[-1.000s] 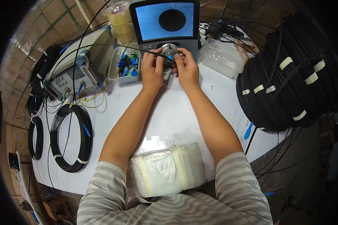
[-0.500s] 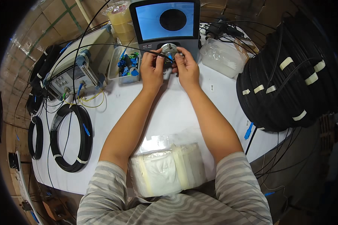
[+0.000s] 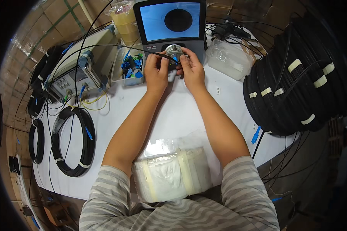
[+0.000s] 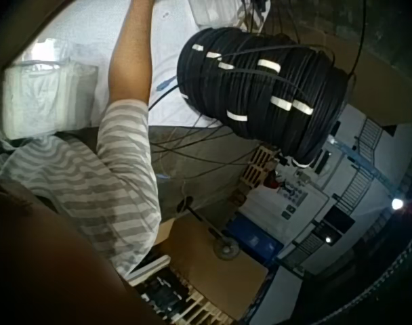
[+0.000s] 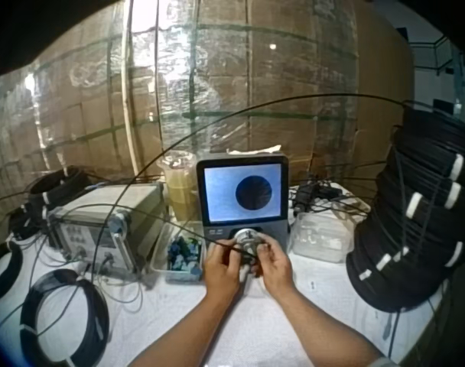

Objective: Inspecting the end-face of a fiber optic cable connector using a digital inspection probe and monitor.

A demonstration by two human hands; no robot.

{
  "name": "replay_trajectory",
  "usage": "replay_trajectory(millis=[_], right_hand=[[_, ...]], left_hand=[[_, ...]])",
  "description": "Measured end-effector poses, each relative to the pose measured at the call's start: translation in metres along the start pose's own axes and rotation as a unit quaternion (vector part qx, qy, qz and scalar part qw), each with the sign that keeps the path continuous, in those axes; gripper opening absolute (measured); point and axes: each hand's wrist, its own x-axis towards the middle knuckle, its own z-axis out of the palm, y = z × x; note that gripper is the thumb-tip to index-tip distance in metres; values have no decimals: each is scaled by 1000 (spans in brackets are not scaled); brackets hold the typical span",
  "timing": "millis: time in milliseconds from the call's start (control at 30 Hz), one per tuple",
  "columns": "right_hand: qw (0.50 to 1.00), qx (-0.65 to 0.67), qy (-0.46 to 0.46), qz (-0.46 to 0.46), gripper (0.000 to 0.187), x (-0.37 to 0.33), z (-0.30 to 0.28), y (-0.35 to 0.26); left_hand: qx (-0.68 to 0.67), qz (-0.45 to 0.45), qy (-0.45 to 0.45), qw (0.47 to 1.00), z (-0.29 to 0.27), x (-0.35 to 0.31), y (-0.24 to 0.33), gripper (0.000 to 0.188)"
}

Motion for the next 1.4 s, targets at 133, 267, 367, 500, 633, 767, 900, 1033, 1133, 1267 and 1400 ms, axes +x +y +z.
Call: replay_trajectory(millis=[133,267,367,500,633,767,900,1033,1133,1267,1400], right_hand=[[1000,-19,-14,1,40,1,1,1],[999,-32,16,-13,38,0,-1,6],[999,-45,19,-17,37,1,0,6],[999,-41,15,-13,35,-1,-2,5],[999,-47,22,-16,34,-1,-2,4],[999,-27,21,-10,36,-2,-1,2],[999,-31,22,-5,37,-2,-2,3],[999,-20,22,-12,38,-2,0,1],[999,-20,25,-4,38,-1,0,1],[1000,-9,20,-1,39,-2,0,1],[1000,-8,17,-3,39,0,-1,2]], left_hand=[[38,21,4,999,1,-1,0,17],[23,10,-12,1000,3,-2,11,24],[22,57,-24,998,3,-1,5,28],[17,49,-23,998,3,0,4,26],[-3,38,-19,999,4,0,4,25],[-14,1,-24,1000,2,-2,5,24],[-26,-3,-24,999,4,-1,1,23],[-43,-21,-18,999,4,-2,-2,18],[-37,-10,-7,999,5,-2,-3,16],[-30,-4,-2,1000,4,-1,-3,14],[-21,8,1,1000,4,-1,-2,13]])
